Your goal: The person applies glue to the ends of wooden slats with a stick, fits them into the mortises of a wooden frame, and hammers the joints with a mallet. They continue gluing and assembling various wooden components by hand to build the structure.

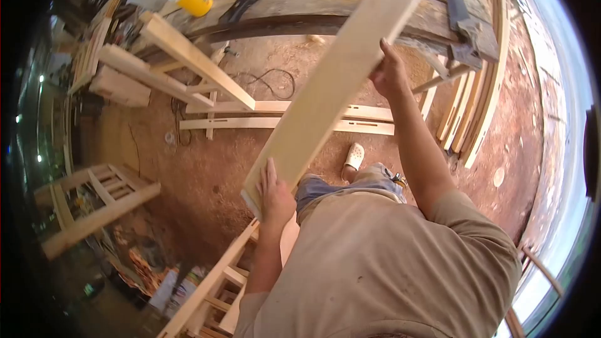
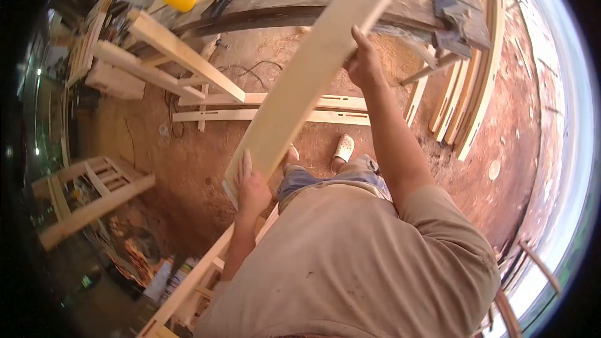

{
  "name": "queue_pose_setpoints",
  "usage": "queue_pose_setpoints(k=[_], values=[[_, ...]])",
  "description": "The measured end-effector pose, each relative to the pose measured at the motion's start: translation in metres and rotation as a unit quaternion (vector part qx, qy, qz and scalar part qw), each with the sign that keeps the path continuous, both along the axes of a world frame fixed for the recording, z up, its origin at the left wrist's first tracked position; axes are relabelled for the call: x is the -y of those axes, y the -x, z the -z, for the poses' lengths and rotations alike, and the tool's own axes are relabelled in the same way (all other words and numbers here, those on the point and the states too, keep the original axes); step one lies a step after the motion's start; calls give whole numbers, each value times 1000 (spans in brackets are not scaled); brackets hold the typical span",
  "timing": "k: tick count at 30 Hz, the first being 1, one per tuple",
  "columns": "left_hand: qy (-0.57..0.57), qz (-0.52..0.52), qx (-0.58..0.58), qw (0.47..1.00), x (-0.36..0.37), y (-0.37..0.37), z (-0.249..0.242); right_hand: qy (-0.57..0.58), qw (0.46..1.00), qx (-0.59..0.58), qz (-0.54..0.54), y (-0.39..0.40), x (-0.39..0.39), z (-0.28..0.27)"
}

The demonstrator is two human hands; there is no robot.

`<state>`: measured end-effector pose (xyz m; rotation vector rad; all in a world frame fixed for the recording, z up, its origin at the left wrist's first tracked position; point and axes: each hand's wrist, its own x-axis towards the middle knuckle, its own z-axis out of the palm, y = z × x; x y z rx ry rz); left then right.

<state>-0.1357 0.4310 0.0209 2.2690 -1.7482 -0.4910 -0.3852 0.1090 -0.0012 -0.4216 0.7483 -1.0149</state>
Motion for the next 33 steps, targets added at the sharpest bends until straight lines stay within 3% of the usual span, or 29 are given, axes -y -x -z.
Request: queue_pose_setpoints(k=[1,4,5,7,8,9,11,14,16,18,20,22,23,24,25,26,27,29,31,32,33], values=[[-10,2,107,994,-20,-2,12,-34,999,-3,37,-5,-1,9],[-52,-22,140,989,-69,-17,51,-89,987,-11,132,-25,-20,53],[-49,-27,133,989,-72,-23,60,-112,975,-9,191,-29,-29,61],[-77,-113,113,984,-80,-31,76,-101,977,8,187,-34,-57,36],[10,-111,47,993,-83,-42,95,-100,976,33,192,-40,-70,25],[23,-107,14,994,-73,-45,94,-107,977,25,181,-39,-78,21],[63,-79,-46,994,-27,-55,82,55,981,126,133,-29,-76,8],[199,66,-64,976,70,-81,41,140,978,60,143,-27,-65,-39],[364,93,-159,913,146,-87,43,226,966,39,118,-30,-55,-66],[327,145,-306,882,209,-71,-12,262,958,22,116,-35,-54,-75],[104,237,-471,844,247,-50,-60,291,948,30,126,-43,-56,-81],[76,218,-546,805,273,-21,-41,286,949,-17,133,-47,-73,-91],[84,241,-599,759,279,-13,-28,274,950,-58,140,-48,-82,-94],[92,259,-649,709,280,-2,-12,288,920,-207,170,-22,-82,-86],[138,276,-545,780,285,12,7,300,867,-348,193,9,-74,-81],[203,238,-484,817,270,13,-11,321,888,-280,171,17,-75,-111],[118,226,-477,841,270,22,-6,333,906,-216,145,23,-82,-148],[114,208,-513,825,265,36,4,327,907,-216,157,64,-79,-182],[126,170,-474,854,277,68,28,322,901,-197,213,94,-62,-209],[139,153,-478,854,285,79,33,342,820,-365,279,94,-57,-199],[94,101,-473,870,291,90,36,354,702,-517,337,94,-55,-181]])
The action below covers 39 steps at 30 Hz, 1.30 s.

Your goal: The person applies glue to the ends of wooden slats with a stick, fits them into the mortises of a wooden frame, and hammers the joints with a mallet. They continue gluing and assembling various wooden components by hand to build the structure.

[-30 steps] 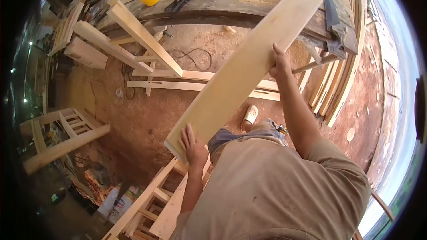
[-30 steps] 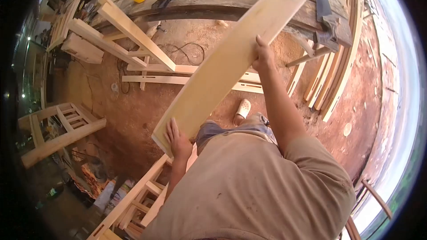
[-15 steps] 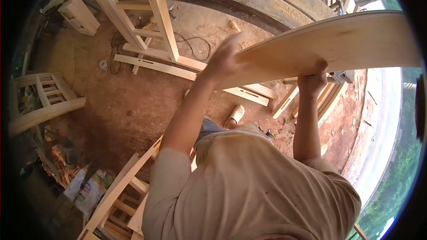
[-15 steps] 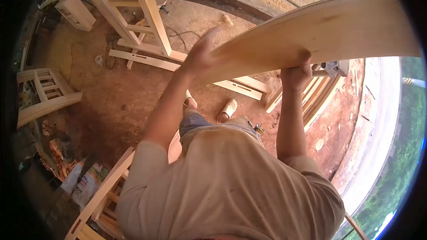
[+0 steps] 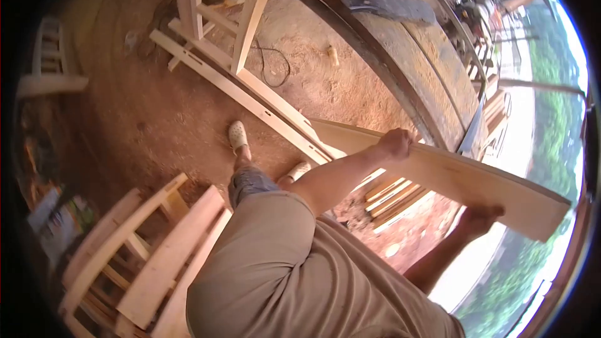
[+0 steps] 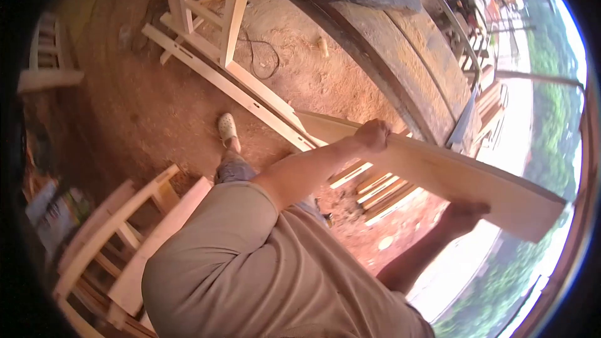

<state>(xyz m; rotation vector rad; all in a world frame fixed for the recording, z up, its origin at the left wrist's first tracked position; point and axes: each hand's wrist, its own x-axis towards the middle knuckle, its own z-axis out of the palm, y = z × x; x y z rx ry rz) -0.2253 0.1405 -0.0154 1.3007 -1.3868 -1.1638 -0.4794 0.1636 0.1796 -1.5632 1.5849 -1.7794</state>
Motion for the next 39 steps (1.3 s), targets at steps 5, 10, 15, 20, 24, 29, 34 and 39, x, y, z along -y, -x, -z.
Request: queue_pose_setpoints(k=[5,10,15,20,24,29,34,39], values=[[-69,-93,-1,993,22,39,64,-91,953,199,-212,9,23,39],[-45,-134,-4,990,41,69,129,-135,988,69,-30,-11,27,40],[-39,-158,44,986,51,89,170,-188,967,150,-89,25,40,61],[-49,-162,58,984,50,91,189,-230,952,144,-144,45,49,80],[-59,-162,55,984,45,98,204,-224,956,128,-142,49,49,95],[-92,-160,50,982,50,106,221,-224,952,143,-150,57,57,107],[-95,-168,53,980,50,110,219,-241,948,138,-156,57,63,104],[-82,-175,62,979,46,106,228,-249,941,118,-197,66,66,110]])
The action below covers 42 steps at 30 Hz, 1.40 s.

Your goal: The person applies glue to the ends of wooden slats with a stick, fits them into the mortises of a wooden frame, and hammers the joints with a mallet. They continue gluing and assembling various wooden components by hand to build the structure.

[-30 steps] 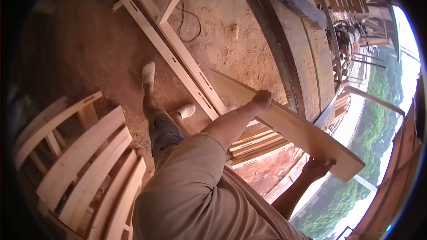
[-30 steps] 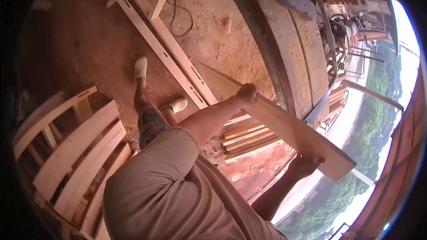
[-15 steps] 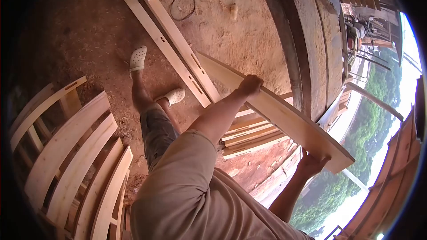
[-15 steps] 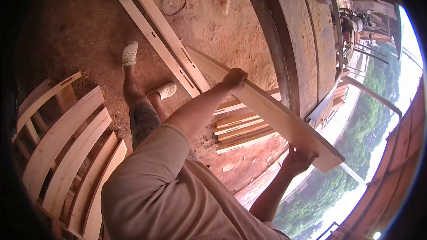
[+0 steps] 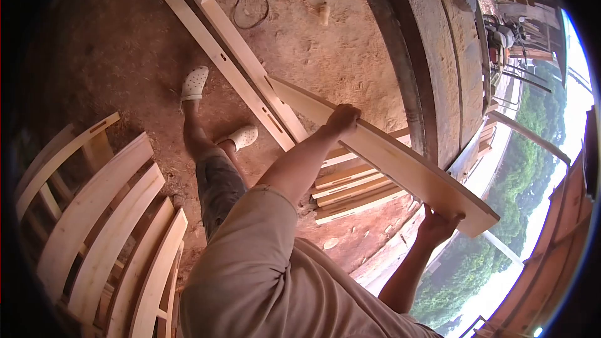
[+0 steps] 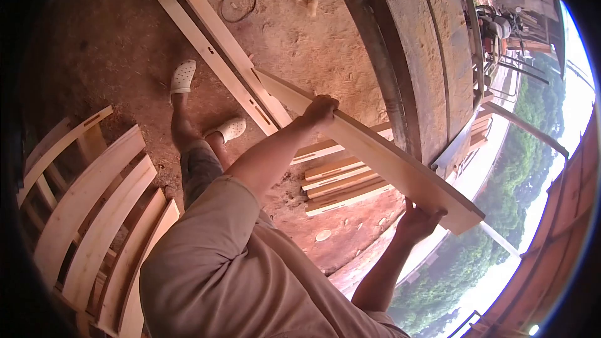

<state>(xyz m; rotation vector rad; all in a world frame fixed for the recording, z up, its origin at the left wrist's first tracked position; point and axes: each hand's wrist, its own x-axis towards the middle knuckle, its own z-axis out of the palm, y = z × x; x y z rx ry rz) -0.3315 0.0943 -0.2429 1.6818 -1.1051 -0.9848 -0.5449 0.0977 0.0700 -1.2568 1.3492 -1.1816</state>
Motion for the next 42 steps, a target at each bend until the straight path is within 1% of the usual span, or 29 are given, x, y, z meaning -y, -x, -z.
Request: queue_pose_setpoints(k=[3,5,7,9,10,12,16,18,19,21,22,23,24,25,26,27,29,31,32,33,34,35,36,37,38,39,40,41,42], values=[[2,-8,-17,1000,4,-8,5,-11,1000,6,20,-13,9,-6],[-4,-18,-51,999,5,-18,9,-10,999,14,-28,-19,17,-6],[-7,-23,-57,998,8,-35,16,-14,1000,22,-16,-44,23,-9],[-7,-26,-64,998,10,-52,20,-24,999,-16,-29,-70,30,-11],[-19,-26,-78,996,10,-62,20,-44,998,-1,-55,-77,37,-11],[-36,-16,-95,995,16,-78,20,-37,997,-12,-61,-100,43,-11],[-42,-17,-64,997,26,-95,22,-30,997,-53,-49,-133,61,-7],[-86,-34,-44,995,31,-103,20,-24,996,-73,-33,-151,66,-2],[-82,-28,-40,995,35,-109,20,-19,995,-97,-21,-159,71,-1],[-170,17,-44,984,44,-124,16,-2,995,-95,3,-164,81,11],[-168,67,-29,983,44,-140,-4,16,993,-114,5,-171,86,16],[-155,81,-9,985,50,-148,-28,34,991,-129,9,-178,90,17],[-17,62,-59,996,54,-155,-49,42,993,-110,27,-186,92,15],[118,47,-111,986,57,-170,-79,9,994,-113,-13,-195,94,12],[161,15,-106,981,66,-187,-111,-24,992,-114,-53,-203,97,10],[201,-11,-107,974,68,-204,-161,-21,995,-96,-31,-206,101,9],[185,15,-51,981,85,-249,-215,-80,990,-102,-48,-199,110,11],[266,-16,55,962,106,-286,-234,46,997,-51,-37,-196,123,34],[269,-32,139,953,112,-307,-247,49,998,-41,-12,-196,129,35],[270,-49,219,936,116,-326,-255,44,995,-76,-51,-193,128,38],[259,-36,293,920,130,-344,-252,32,989,-113,-92,-187,119,42],[246,-23,366,897,138,-355,-249,21,992,-106,-69,-187,97,41],[147,15,433,889,138,-358,-257,-6,986,-162,27,-195,75,36],[47,53,496,865,137,-359,-264,-39,968,-219,120,-195,55,34],[-2,58,544,837,144,-358,-252,-64,973,-164,149,-170,40,69],[0,80,548,833,142,-358,-254,-84,973,-126,175,-170,10,78],[-44,107,550,827,143,-359,-266,-149,966,-137,160,-149,-18,109],[-84,126,553,819,151,-359,-278,-205,957,-158,133,-160,-52,93],[-75,139,558,815,160,-365,-275,-288,942,-90,143,-146,-81,123]])
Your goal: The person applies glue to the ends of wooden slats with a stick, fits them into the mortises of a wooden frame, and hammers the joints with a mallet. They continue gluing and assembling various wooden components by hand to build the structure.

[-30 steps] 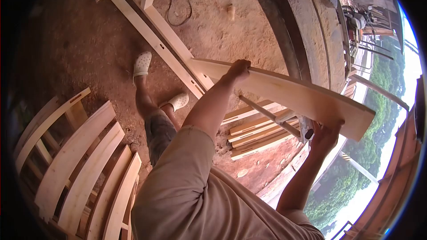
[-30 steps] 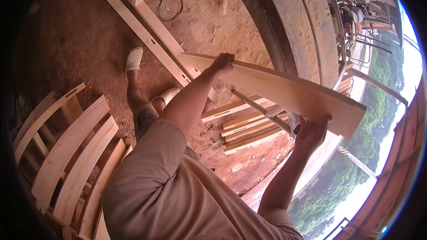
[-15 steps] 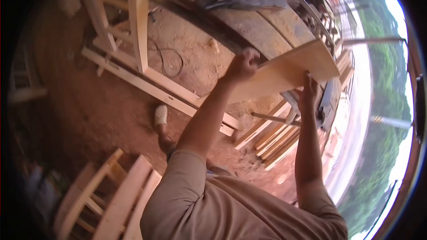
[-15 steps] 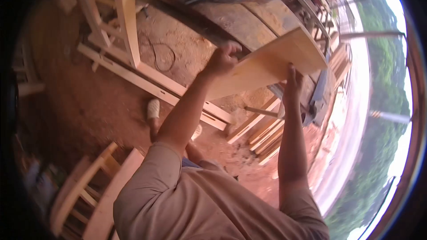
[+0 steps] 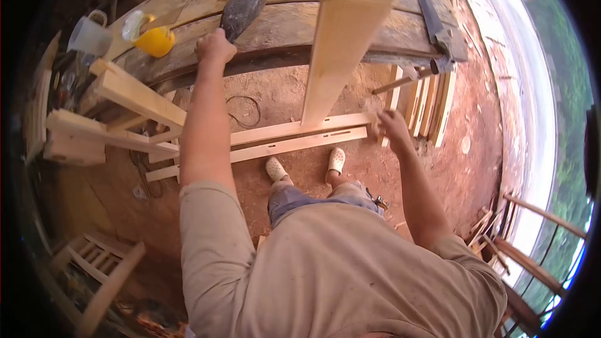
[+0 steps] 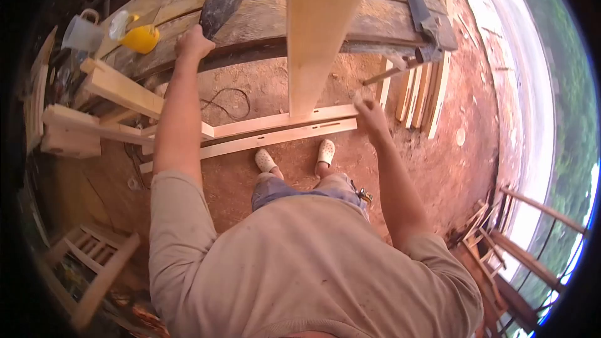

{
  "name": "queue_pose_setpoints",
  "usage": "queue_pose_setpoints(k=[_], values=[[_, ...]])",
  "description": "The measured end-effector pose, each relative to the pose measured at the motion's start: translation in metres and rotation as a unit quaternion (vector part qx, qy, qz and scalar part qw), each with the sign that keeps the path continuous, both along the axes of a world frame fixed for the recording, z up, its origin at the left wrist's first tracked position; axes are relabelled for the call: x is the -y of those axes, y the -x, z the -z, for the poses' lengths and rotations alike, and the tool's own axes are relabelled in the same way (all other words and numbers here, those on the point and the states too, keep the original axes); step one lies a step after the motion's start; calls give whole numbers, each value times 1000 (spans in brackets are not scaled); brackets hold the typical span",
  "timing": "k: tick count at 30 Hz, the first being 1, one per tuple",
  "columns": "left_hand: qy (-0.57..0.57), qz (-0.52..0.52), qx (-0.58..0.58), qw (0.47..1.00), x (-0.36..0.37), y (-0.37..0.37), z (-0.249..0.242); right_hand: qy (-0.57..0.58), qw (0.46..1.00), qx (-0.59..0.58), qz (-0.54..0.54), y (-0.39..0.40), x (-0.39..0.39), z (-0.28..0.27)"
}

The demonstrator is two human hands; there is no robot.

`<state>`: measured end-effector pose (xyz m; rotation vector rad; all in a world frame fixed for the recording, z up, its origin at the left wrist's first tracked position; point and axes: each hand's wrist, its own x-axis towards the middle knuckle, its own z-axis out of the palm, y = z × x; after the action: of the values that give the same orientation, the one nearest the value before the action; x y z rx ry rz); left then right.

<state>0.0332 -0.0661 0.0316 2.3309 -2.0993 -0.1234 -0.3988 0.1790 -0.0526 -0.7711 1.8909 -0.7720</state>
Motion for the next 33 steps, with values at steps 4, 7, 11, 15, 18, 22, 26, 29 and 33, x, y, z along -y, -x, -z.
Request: queue_pose_setpoints(k=[4,7,11,15,18,22,26,29,33], values=[[-73,59,-167,981,5,11,35,-137,985,106,-13,-14,-57,-33],[-30,48,-336,940,-31,44,48,-106,984,143,-28,-37,-50,-53],[77,-1,-562,823,-100,96,36,79,961,138,-224,-65,-4,-81],[110,45,-717,687,-199,145,27,163,928,215,-257,-111,24,-120],[76,262,-639,719,-239,165,-5,168,926,200,-272,-130,21,-168],[-267,211,-345,875,-190,134,-107,375,904,76,-193,-79,21,-192],[158,121,-441,875,-62,146,-64,472,844,-190,-168,-36,61,-281],[46,248,-644,722,-13,169,-52,348,912,-205,-74,-76,37,-391],[43,208,-607,766,-19,181,-33,318,906,-238,-142,-49,61,-371]])
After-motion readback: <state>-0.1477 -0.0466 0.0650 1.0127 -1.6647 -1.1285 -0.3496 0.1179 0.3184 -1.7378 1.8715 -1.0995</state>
